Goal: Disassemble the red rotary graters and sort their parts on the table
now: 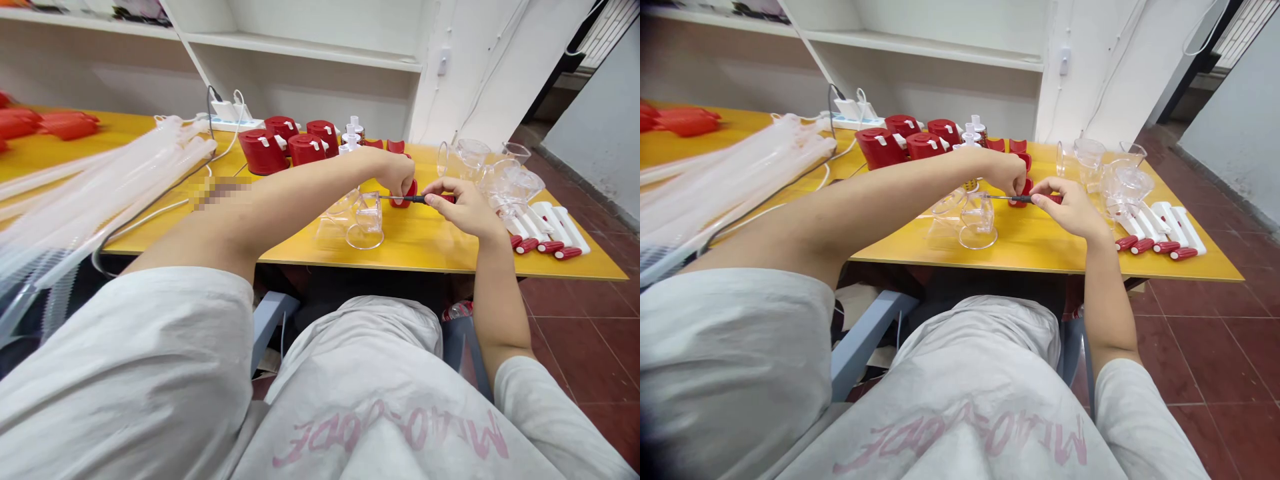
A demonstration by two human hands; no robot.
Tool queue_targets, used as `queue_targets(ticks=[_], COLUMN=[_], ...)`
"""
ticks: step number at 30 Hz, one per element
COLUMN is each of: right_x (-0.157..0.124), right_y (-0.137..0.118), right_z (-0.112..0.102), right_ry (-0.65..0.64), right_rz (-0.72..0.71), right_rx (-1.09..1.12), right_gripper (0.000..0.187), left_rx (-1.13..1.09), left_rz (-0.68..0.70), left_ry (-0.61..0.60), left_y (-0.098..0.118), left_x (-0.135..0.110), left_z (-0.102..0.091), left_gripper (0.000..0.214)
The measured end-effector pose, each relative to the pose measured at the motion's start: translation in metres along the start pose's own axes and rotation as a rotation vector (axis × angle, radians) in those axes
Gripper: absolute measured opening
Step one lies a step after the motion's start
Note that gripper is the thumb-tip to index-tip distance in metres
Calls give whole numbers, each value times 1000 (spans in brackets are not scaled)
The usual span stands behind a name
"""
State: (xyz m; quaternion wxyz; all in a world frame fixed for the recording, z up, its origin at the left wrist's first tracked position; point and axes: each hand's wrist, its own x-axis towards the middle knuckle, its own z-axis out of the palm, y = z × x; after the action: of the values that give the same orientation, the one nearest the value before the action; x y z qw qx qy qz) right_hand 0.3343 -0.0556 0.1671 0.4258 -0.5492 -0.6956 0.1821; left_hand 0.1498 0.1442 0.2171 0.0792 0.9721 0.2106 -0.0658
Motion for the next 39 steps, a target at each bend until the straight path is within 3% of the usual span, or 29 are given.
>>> queue_targets(ticks=[3,7,11,15,19,23,28,31,36,39], right_x=[0,0,-1,0,0,-1,-3,-2,0,0], right_y=[-1,-3,-4,-4,-5,-7,-7,-6,-5,-4], right_z=[0,-1,0,3,6,8,7,4,2,2], right_ry=[-2,-4,-6,3,-14,-42,-33,-36,0,18], right_rz=[-5,-7,10,41,56,136,216,192,110,63], right_rx=[-10,-16,-20,4,26,32,3,-26,-47,-62], right_gripper=[41,40,40,47,53,56,61,58,35,30], left_rx=[-1,-93,-219,-315,-279,-314,-422,-467,-508,-516], left_rz=[-7,-24,-41,-85,-128,-121,-99,-104,-110,-105], left_ry=[-28,-28,256,506,530,528,598,602,604,602], left_y=[10,13,3,5,16,13,2,2,3,3], left_x=[-3,-17,-67,-144,-188,-187,-180,-178,-176,-175], left_z=[-6,-18,-21,5,46,71,80,82,83,83], left_gripper=[17,42,43,60,81,77,79,79,80,79])
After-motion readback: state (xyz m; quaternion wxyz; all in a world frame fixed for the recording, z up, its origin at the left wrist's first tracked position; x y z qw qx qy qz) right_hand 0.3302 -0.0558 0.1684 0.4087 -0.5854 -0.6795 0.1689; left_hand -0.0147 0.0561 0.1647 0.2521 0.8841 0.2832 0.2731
